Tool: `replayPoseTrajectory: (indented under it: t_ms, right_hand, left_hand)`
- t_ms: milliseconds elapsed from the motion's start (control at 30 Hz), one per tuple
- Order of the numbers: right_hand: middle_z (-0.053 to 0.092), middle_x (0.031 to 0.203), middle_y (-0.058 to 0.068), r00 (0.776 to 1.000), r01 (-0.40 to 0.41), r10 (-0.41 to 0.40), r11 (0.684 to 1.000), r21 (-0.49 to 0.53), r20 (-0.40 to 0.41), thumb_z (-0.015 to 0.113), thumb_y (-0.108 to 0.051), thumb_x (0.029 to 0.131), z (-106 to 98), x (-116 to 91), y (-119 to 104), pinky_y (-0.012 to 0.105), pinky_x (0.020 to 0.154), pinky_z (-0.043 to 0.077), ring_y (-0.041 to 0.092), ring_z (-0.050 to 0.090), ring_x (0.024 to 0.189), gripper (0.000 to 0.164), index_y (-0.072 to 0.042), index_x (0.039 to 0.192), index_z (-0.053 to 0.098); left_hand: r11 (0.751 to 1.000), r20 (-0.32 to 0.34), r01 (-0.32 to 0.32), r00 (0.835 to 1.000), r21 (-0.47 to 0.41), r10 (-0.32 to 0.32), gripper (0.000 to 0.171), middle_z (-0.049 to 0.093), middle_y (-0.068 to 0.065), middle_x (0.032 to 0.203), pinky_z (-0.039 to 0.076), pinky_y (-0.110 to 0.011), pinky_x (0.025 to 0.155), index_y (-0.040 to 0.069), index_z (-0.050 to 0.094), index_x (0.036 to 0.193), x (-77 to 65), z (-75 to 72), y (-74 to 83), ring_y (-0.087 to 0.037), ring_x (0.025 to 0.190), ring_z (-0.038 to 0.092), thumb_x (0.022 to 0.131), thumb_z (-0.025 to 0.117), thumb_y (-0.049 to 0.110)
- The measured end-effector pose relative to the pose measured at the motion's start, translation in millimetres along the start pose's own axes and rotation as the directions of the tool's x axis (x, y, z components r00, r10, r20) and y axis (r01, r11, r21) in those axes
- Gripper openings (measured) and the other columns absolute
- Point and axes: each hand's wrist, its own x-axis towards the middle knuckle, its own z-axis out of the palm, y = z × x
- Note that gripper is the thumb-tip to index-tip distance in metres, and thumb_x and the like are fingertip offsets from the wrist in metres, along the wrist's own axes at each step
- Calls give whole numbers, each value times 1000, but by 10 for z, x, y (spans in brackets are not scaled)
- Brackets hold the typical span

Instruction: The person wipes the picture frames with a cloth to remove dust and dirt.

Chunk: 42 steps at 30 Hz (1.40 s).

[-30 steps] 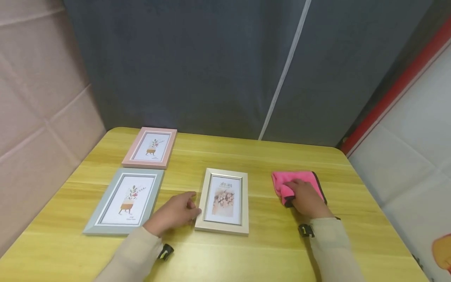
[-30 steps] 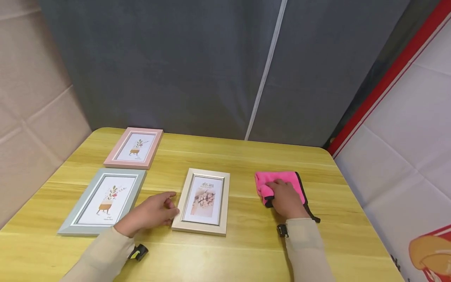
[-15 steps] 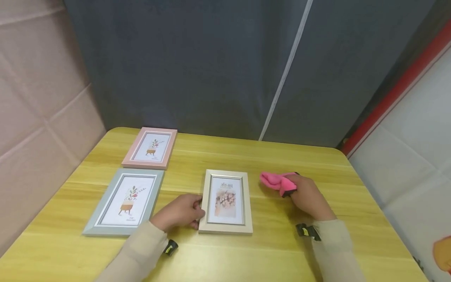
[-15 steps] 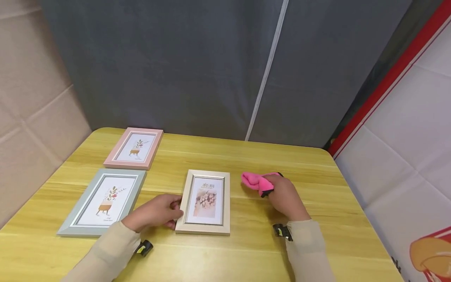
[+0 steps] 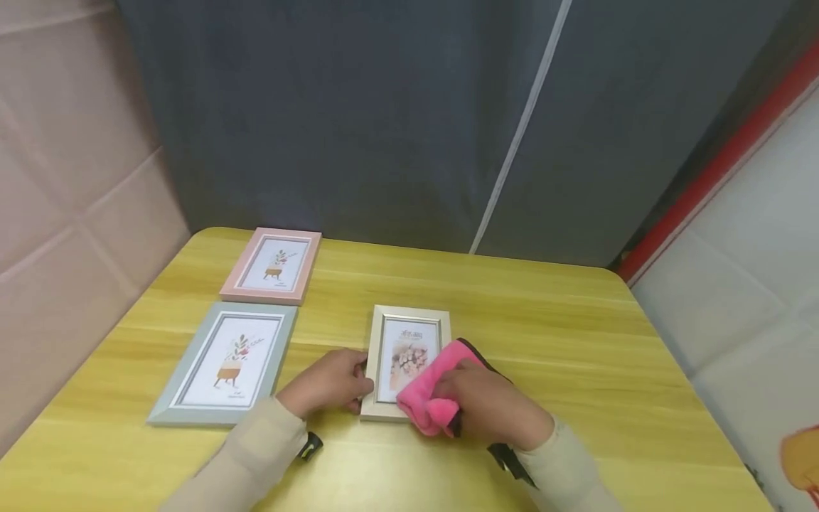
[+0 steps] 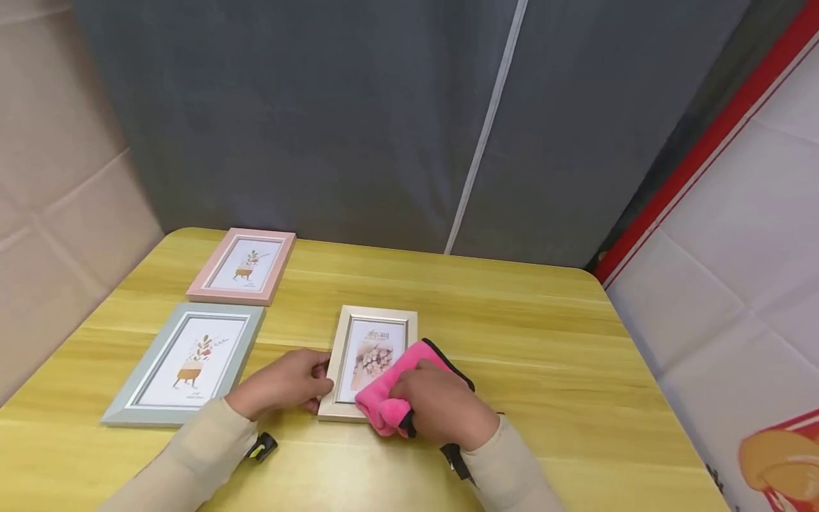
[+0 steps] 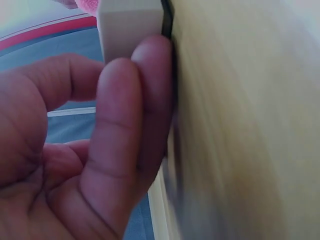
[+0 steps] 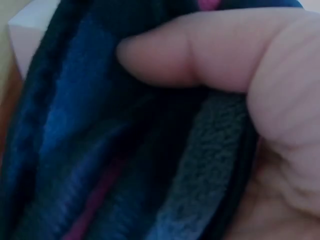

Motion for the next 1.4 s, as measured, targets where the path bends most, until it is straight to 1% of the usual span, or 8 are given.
replayPoseTrajectory:
  t_ms: [100, 333, 500, 667, 900, 1033, 1267, 1400]
  right_hand:
    - [55, 79, -17, 998, -56, 55, 997, -45, -4, 80, -7, 70, 26, 16, -7, 28, 83, 45, 7, 51, 82, 27, -27, 71, 63]
    - [65, 102, -4, 993, -117, 115, 987, -108, -24, 80, -13, 77, 82, 85, -25, 34, 85, 48, 19, 53, 97, 12, -21, 81, 72]
    - [61, 101, -5, 985, -171, 170, 980, -102, -21, 80, -16, 77, 101, 136, -17, 32, 79, 47, 18, 49, 94, 12, -23, 81, 72]
    - [58, 101, -5, 968, -250, 249, 964, -91, -20, 77, -8, 78, 82, 231, 40, 32, 75, 45, 18, 47, 92, 18, -24, 75, 69]
    - [59, 107, -2, 931, -364, 364, 931, -33, -8, 72, -4, 83, 50, 449, 179, 34, 80, 45, 22, 48, 99, 21, -20, 72, 65]
    - [59, 111, 3, 924, -383, 383, 923, -25, -18, 69, -6, 85, 40, 551, 290, 36, 84, 46, 25, 49, 101, 19, -17, 72, 62]
    - [56, 117, 5, 907, -418, 420, 906, -70, 17, 69, -11, 87, -42, 749, 433, 40, 89, 48, 24, 46, 105, 6, -16, 85, 72]
    - [55, 117, 6, 898, -436, 439, 896, -81, 23, 67, -12, 89, -63, 788, 487, 41, 91, 48, 25, 46, 106, 10, -15, 95, 74]
  left_hand:
    - [1000, 10, -19, 1000, -4, 19, 6, 57, -7, 68, 49, -31, 54, 5, 60, 84, 26, -13, 7, -18, 54, 63, 82, 64, 2]
    - [999, 34, -27, 999, 20, 26, 9, 57, -6, 67, 51, -30, 56, 5, 59, 79, 53, -54, -2, -16, 57, 63, 81, 66, 1]
    - [994, 43, -53, 998, 92, 49, 15, 56, -2, 64, 47, -28, 56, 7, 57, 74, 42, -75, -18, -14, 58, 56, 83, 68, 3]
    - [983, 36, -93, 995, 157, 89, 18, 51, 2, 61, 38, -28, 54, 9, 57, 72, 40, -90, -9, -12, 57, 46, 85, 69, 8]
    - [984, 27, -88, 996, 153, 85, 19, 49, 2, 61, 37, -28, 53, 9, 56, 72, 29, -105, -9, -13, 57, 44, 85, 70, 8]
    - [984, 26, -81, 997, 156, 78, 19, 48, 1, 61, 36, -28, 53, 9, 56, 72, 30, -97, -8, -13, 57, 44, 85, 70, 8]
    - [981, 21, -85, 996, 172, 83, 20, 47, 2, 62, 35, -27, 51, 10, 55, 71, 26, -121, -10, -13, 56, 42, 85, 70, 11]
    - [981, 35, -97, 995, 168, 93, 19, 47, 3, 61, 35, -26, 51, 10, 56, 72, 29, -120, -7, -12, 56, 42, 85, 69, 11]
